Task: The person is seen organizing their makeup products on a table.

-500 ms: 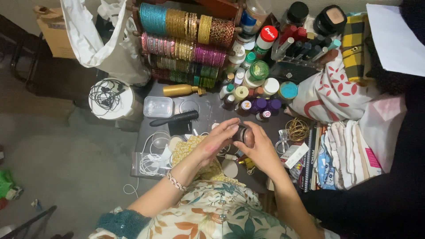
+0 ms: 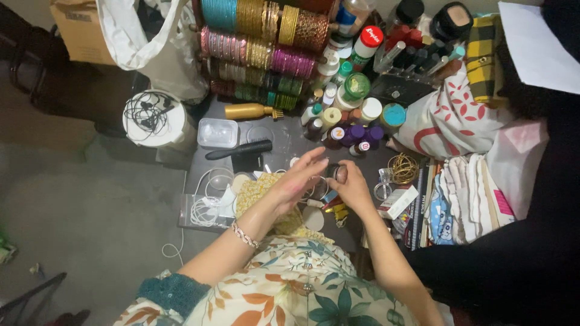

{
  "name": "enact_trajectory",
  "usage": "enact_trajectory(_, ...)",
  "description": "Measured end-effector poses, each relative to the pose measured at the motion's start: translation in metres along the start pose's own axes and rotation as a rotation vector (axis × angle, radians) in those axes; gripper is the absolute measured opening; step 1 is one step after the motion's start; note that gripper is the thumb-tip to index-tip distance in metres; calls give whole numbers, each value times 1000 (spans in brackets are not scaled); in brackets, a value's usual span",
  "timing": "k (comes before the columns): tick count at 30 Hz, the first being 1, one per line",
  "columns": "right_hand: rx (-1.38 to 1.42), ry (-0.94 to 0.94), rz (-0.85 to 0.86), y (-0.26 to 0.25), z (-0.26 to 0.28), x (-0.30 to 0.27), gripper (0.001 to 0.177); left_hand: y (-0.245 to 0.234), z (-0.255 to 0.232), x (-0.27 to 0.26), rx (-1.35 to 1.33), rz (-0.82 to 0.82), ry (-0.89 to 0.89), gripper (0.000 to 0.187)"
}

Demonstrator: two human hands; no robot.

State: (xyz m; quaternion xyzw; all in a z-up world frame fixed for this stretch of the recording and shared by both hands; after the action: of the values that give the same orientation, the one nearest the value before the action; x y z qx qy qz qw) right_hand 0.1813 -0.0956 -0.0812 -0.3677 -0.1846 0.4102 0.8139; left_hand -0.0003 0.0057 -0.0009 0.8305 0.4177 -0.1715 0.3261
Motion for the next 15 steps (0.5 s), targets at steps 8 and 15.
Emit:
enact_trajectory(8, -287, -93, 5, 63, -96, 4, 68, -29, 3, 0, -248, -99, 100, 46)
enact_trajectory(15, -140, -48, 39, 69, -130, 8, 75, -37, 8, 3, -310, -101, 113, 43)
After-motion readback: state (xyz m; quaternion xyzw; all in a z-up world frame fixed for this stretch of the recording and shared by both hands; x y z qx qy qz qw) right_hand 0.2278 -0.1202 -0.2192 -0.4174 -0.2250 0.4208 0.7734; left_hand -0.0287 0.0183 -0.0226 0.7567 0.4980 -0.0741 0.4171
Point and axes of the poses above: each hand's wrist, its own x-axis towards the middle knuckle, its own y-axis out of the palm, z = x × y, the point moved 1 cm from there along x, towards the middle knuckle, and after that the axes turned 14 degrees about -z, right-handed, at the moved point
